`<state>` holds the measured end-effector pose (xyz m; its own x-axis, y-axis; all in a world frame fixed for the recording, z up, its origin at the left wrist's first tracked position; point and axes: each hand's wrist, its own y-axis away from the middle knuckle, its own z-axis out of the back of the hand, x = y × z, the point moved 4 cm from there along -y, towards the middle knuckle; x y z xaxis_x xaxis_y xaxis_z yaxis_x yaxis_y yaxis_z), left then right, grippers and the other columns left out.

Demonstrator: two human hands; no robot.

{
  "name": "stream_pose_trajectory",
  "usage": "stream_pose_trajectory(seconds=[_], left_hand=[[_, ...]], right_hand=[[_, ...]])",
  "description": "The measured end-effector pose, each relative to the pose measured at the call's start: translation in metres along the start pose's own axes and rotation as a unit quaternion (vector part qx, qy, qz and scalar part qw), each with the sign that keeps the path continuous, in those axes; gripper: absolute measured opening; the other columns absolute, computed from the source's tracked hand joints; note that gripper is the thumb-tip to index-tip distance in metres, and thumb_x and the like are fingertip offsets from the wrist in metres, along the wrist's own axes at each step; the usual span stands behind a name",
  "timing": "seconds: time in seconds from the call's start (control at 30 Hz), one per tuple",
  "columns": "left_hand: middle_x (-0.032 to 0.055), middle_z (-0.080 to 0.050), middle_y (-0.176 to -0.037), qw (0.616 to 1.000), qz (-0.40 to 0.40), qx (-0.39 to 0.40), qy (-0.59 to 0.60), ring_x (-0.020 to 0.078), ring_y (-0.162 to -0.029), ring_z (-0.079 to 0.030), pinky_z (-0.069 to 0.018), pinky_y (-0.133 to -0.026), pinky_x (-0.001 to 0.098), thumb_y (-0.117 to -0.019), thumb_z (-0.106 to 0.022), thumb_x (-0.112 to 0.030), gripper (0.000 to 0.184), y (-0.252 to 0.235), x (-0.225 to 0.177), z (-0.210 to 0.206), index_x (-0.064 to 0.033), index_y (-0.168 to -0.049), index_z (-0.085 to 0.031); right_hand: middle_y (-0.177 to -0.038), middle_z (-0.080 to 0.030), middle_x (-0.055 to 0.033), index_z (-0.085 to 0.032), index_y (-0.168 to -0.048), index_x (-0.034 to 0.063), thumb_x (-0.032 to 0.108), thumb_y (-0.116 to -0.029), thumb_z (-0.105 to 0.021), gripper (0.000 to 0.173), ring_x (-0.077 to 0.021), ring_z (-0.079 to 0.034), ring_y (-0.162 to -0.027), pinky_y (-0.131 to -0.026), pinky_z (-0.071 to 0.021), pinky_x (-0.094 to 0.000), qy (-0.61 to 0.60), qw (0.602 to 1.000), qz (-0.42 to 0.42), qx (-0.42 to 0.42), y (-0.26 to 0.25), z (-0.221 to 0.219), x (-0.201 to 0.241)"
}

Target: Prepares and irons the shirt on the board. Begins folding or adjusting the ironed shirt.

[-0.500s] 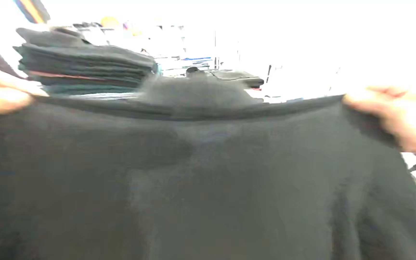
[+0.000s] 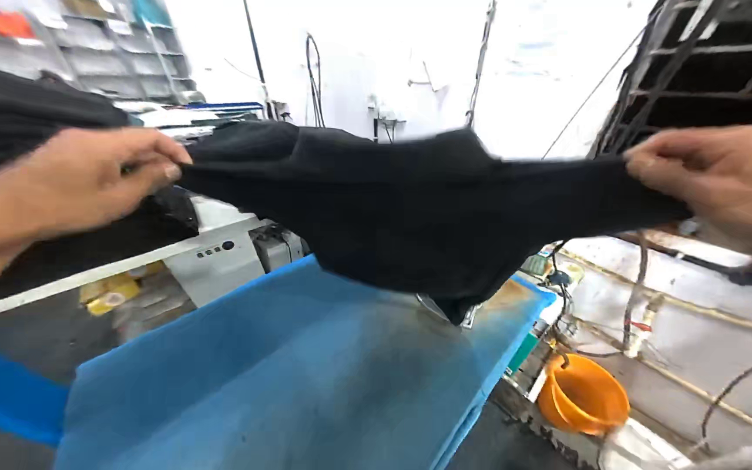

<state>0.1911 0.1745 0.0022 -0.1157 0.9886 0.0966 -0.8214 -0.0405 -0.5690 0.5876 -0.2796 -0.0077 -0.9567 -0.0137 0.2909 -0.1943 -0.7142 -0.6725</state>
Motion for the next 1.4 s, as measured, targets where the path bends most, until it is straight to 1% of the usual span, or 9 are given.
stream_pose_trajectory(seconds=[0.07, 0.17, 0.33, 0.47, 0.67, 0.8, 0.93, 1.1, 1.4], left_hand=[[0.0267, -0.068, -0.104, 0.999, -0.030, 0.040, -0.004, 0.0479, -0.098, -0.066, -0.0467, -0.093, 0.0716, -0.1015, -0.046, -0.010, 0.029, 0.044, 0.003, -0.042, 0.0073, -0.115, -0.065], [0.0223, -0.070, -0.119, 0.992, -0.020, 0.122, -0.022, 0.0415, -0.119, -0.065, -0.0352, -0.115, 0.0648, -0.0991, -0.051, -0.001, 0.026, 0.135, 0.040, -0.149, 0.0047, -0.116, -0.070], [0.0185, -0.068, -0.129, 0.964, 0.084, 0.250, 0.011, 0.0374, -0.134, -0.056, -0.0281, -0.121, 0.0614, -0.1005, -0.052, 0.004, 0.027, 0.300, 0.095, -0.309, 0.0011, -0.123, -0.067], [0.0175, -0.064, -0.137, 0.928, 0.187, 0.321, 0.030, 0.0367, -0.141, -0.049, -0.0225, -0.124, 0.0602, -0.1010, -0.053, -0.001, 0.032, 0.380, 0.126, -0.329, -0.0008, -0.132, -0.064], [0.0234, -0.060, -0.140, 0.938, 0.249, 0.239, 0.037, 0.0443, -0.138, -0.050, -0.0282, -0.118, 0.0645, -0.1056, -0.046, -0.009, 0.030, 0.444, 0.134, -0.263, 0.0015, -0.128, -0.063], [0.0197, -0.072, -0.107, 0.932, 0.295, 0.146, 0.151, 0.0401, -0.107, -0.067, -0.0497, -0.095, 0.0615, -0.0983, -0.061, -0.042, 0.042, 0.468, 0.006, -0.239, -0.0034, -0.108, -0.074], [0.0110, -0.070, -0.119, 0.876, 0.285, 0.267, 0.283, 0.0305, -0.119, -0.062, -0.0429, -0.107, 0.0570, -0.0914, -0.069, -0.053, 0.049, 0.476, -0.112, -0.266, -0.0080, -0.107, -0.076], [0.0151, -0.067, -0.126, 0.888, 0.369, 0.194, 0.195, 0.0373, -0.132, -0.053, -0.0295, -0.116, 0.0635, -0.0893, -0.073, -0.037, 0.035, 0.489, -0.113, -0.257, -0.0037, -0.077, -0.076], [0.0251, -0.054, -0.145, 0.895, 0.432, 0.108, 0.024, 0.0468, -0.138, -0.048, -0.0329, -0.110, 0.0701, -0.0923, -0.068, -0.046, 0.052, 0.509, -0.158, -0.247, 0.0007, -0.115, -0.068]], right_hand=[[-0.081, -0.063, 0.0083, -0.069, -0.097, 0.0109, 0.025, -0.1013, -0.056, 0.020, 0.0040, -0.057, -0.068, -0.062, -0.0516, -0.0180, 0.021, 0.999, 0.014, 0.044, 0.054, -0.045, 0.033], [-0.092, -0.070, 0.0002, -0.076, -0.100, 0.0120, 0.030, -0.0993, -0.059, 0.024, -0.0104, -0.068, -0.080, -0.070, -0.0603, -0.0332, 0.028, 0.993, -0.038, 0.107, 0.146, -0.171, 0.080], [-0.094, -0.074, -0.0097, -0.078, -0.097, 0.0098, 0.022, -0.0984, -0.061, 0.020, -0.0254, -0.074, -0.082, -0.068, -0.0629, -0.0444, 0.042, 0.978, -0.075, 0.189, 0.261, -0.394, 0.174], [-0.086, -0.073, -0.0086, -0.078, -0.090, 0.0095, 0.020, -0.0943, -0.061, 0.021, -0.0245, -0.073, -0.075, -0.063, -0.0614, -0.0425, 0.010, 0.974, -0.059, 0.217, 0.304, -0.492, 0.243], [-0.079, -0.071, -0.0068, -0.077, -0.085, 0.0090, 0.025, -0.0899, -0.064, 0.021, -0.0222, -0.071, -0.068, -0.058, -0.0589, -0.0379, -0.016, 0.957, -0.008, 0.289, 0.299, -0.543, 0.341], [-0.088, -0.074, -0.0128, -0.075, -0.101, 0.0048, 0.030, -0.0871, -0.073, 0.029, -0.0298, -0.074, -0.077, -0.066, -0.0606, -0.0460, -0.020, 0.908, -0.052, 0.416, 0.290, -0.556, 0.351], [-0.110, -0.072, -0.0214, -0.069, -0.118, -0.0002, 0.028, -0.1015, -0.057, 0.035, -0.0378, -0.071, -0.101, -0.085, -0.0568, -0.0527, -0.041, 0.802, -0.105, 0.587, 0.279, -0.559, 0.349], [-0.116, -0.069, -0.0252, -0.064, -0.121, -0.0048, 0.019, -0.1043, -0.047, 0.034, -0.0406, -0.069, -0.106, -0.087, -0.0544, -0.0553, -0.060, 0.743, -0.095, 0.660, 0.273, -0.557, 0.356], [-0.129, -0.063, -0.0260, -0.059, -0.132, -0.0037, 0.027, -0.1054, -0.051, 0.041, -0.0428, -0.064, -0.116, -0.093, -0.0504, -0.0605, -0.123, 0.712, -0.098, 0.684, 0.276, -0.549, 0.358]])
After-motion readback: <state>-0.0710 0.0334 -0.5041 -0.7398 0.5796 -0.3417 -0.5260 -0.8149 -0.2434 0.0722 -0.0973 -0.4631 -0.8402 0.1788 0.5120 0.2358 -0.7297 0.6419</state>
